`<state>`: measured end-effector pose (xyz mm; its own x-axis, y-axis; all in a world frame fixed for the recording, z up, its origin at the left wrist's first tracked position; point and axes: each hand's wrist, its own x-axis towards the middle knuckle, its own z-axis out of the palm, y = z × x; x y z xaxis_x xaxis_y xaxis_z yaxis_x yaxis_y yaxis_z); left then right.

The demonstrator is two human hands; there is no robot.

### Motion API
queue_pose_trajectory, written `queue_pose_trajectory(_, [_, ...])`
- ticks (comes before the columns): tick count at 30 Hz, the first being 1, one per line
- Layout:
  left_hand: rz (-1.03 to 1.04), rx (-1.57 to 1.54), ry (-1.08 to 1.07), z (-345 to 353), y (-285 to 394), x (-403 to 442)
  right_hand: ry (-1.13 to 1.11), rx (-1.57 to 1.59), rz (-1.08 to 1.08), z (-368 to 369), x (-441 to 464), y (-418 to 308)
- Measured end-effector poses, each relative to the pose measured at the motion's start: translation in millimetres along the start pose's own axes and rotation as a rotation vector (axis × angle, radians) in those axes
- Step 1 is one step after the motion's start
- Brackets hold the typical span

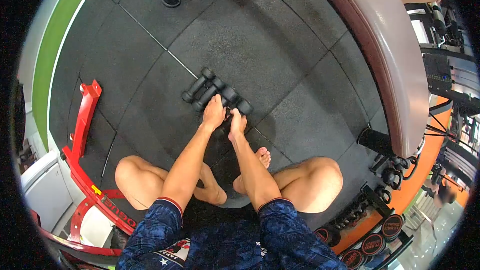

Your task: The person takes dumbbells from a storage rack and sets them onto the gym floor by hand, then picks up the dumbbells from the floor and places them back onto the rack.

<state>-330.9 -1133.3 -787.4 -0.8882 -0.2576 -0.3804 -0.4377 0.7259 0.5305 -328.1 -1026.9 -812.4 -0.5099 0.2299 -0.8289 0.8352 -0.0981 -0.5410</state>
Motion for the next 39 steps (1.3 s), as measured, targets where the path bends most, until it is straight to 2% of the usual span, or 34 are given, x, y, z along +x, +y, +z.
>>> queue_pose_trajectory(2, [-0.002, 0.031, -0.050, -2, -1, 3, -0.127, 0.259, 0.097, -7, 0, 0])
queue_pose_trajectory(6, [0.004, 0.049, -0.048, -2, 0, 2, -0.022, 0.115, 0.026, -19, -31, -23])
queue_pose_trajectory(8, [-0.065, 0.021, -0.040, -5, 5, 1, -0.032, 0.103, 0.013, -25, -40, -21])
queue_pose_trajectory(11, [-0.109, -0.053, 0.015, -2, 3, 0, -0.148, 0.109, -0.067, -32, -81, -36])
queue_pose_trajectory(12, [-0.139, -0.083, -0.043, -8, 7, -1, -0.181, 0.070, -0.014, -35, -96, -43])
queue_pose_trajectory(14, [-0.216, -0.141, -0.163, -20, 14, -8, -0.257, 0.046, -0.042, -37, -124, -54])
queue_pose_trajectory(18, [-0.335, -0.560, -0.062, -31, 23, -57, -0.391, 0.021, -0.067, -45, -183, -82])
queue_pose_trajectory(19, [-0.376, -0.743, -0.051, -49, 36, -78, -0.403, 0.011, -0.081, -50, -204, -95])
queue_pose_trajectory(20, [-0.330, -0.913, 0.023, -67, 50, -101, -0.414, 0.001, -0.096, -57, -225, -111])
queue_pose_trajectory(22, [-0.514, -1.155, -0.171, -158, 112, -144, -0.413, -0.163, -0.157, -71, -268, -146])
queue_pose_trajectory(26, [-0.450, -1.319, -0.192, -201, 133, -206, -0.394, -0.493, -0.232, -102, -357, -222])
queue_pose_trajectory(27, [-0.441, -1.386, -0.218, -220, 145, -222, -0.429, -0.497, -0.231, -112, -373, -232])
queue_pose_trajectory(28, [-0.434, -1.452, -0.243, -244, 159, -238, -0.553, -0.377, -0.209, -122, -380, -230])
queue_pose_trajectory(29, [-0.415, -1.490, -0.271, -268, 175, -254, -0.546, -0.313, -0.223, -133, -391, -227])
queue_pose_trajectory(31, [-0.314, -1.464, -0.334, -322, 211, -279, -0.537, -0.185, -0.253, -149, -430, -242])
queue_pose_trajectory(36, [-0.064, -1.434, -0.422, -429, 301, -343, -0.697, -0.191, -0.343, -192, -544, -312])
queue_pose_trajectory(39, [-0.023, -1.360, -0.480, -482, 352, -378, -0.756, -0.142, -0.387, -218, -605, -349])
